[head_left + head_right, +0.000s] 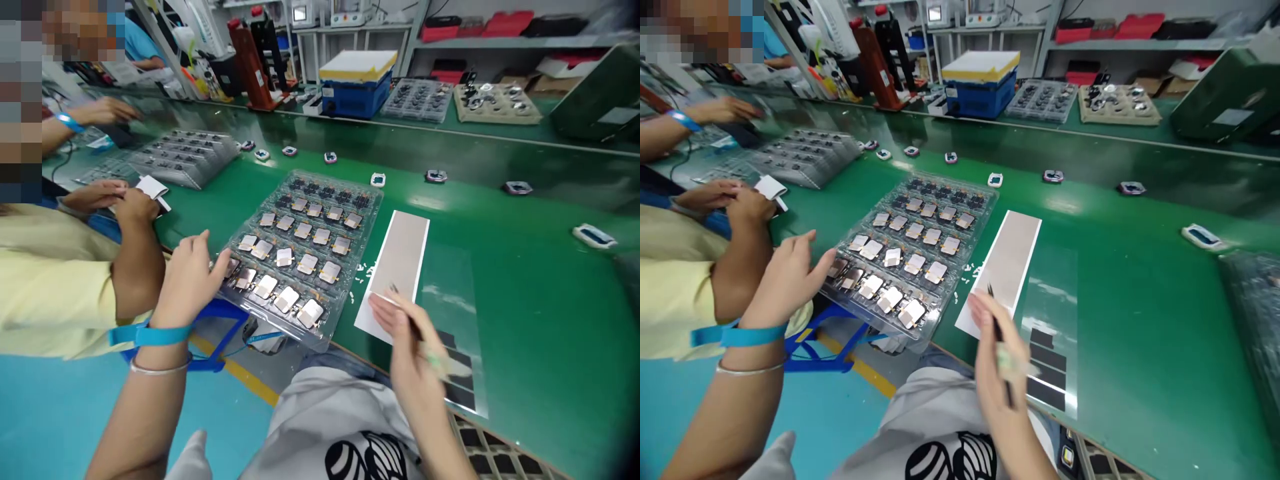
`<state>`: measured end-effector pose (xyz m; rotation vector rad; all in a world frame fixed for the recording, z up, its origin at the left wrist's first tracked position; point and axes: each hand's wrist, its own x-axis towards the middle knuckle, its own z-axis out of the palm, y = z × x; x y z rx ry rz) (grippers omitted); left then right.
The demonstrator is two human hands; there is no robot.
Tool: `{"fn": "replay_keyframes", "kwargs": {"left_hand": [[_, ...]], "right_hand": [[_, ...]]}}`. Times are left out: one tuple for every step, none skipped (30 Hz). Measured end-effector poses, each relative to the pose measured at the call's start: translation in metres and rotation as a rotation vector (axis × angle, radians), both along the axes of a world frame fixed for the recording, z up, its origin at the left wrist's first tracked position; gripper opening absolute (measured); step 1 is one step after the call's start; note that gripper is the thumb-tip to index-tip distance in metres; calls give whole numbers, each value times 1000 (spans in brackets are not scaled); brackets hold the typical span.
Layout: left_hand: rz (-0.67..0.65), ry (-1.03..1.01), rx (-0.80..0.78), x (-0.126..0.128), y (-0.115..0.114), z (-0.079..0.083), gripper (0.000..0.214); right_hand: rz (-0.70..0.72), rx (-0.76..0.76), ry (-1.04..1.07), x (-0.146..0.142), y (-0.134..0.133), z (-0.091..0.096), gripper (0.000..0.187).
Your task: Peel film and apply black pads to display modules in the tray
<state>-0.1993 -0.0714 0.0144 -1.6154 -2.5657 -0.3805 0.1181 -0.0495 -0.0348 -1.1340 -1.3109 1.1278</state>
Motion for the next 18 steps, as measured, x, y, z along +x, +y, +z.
{"fn": "replay_keyframes", "kwargs": {"left_hand": [[10, -28, -13, -10, -1, -7, 57], [7, -64, -28, -18, -1, -14, 54], [1, -101, -38, -25, -1, -20, 50], [-4, -137, -40, -30, -1, -25, 47], [-4, -172, -34, -35, -1, -29, 45], [3, -209, -21, -38, 0, -32, 44], [15, -246, -4, -42, 0, -33, 44], [29, -285, 12, -45, 0, -32, 43], [42, -322, 29, -47, 0, -30, 43], [51, -352, 41, -48, 0, -26, 44], [50, -393, 50, -49, 0, -21, 44], [43, -458, 62, -48, 0, -15, 43], [32, -546, 76, -46, -1, -8, 42], [23, -659, 92, -44, -1, -1, 38], [26, -778, 114, -41, -2, 4, 35], [42, -888, 125, -37, -3, 9, 32], [71, -962, 129, -34, -6, 11, 31], [91, -971, 126, -30, -9, 13, 30]], "right_hand": [[86, 3, -65, -6, -3, -3, 26], [162, 10, -119, -12, -6, -4, 25], [225, 10, -155, -18, -9, -6, 24], [274, 1, -170, -23, -13, -6, 22], [302, -16, -161, -28, -16, -7, 21], [308, -34, -140, -33, -20, -7, 19], [298, -52, -113, -38, -23, -6, 18], [272, -64, -80, -43, -27, -6, 16], [247, -69, -37, -47, -29, -6, 14], [229, -72, 18, -52, -32, -5, 13], [222, -79, 80, -57, -35, -4, 12], [227, -86, 137, -61, -37, -3, 12], [236, -88, 185, -66, -39, -1, 14], [240, -84, 217, -69, -41, 1, 15], [231, -73, 231, -71, -43, 2, 15], [209, -55, 228, -72, -44, 4, 16], [186, -29, 213, -71, -44, 7, 16], [166, 1, 193, -69, -43, 9, 17]]}}
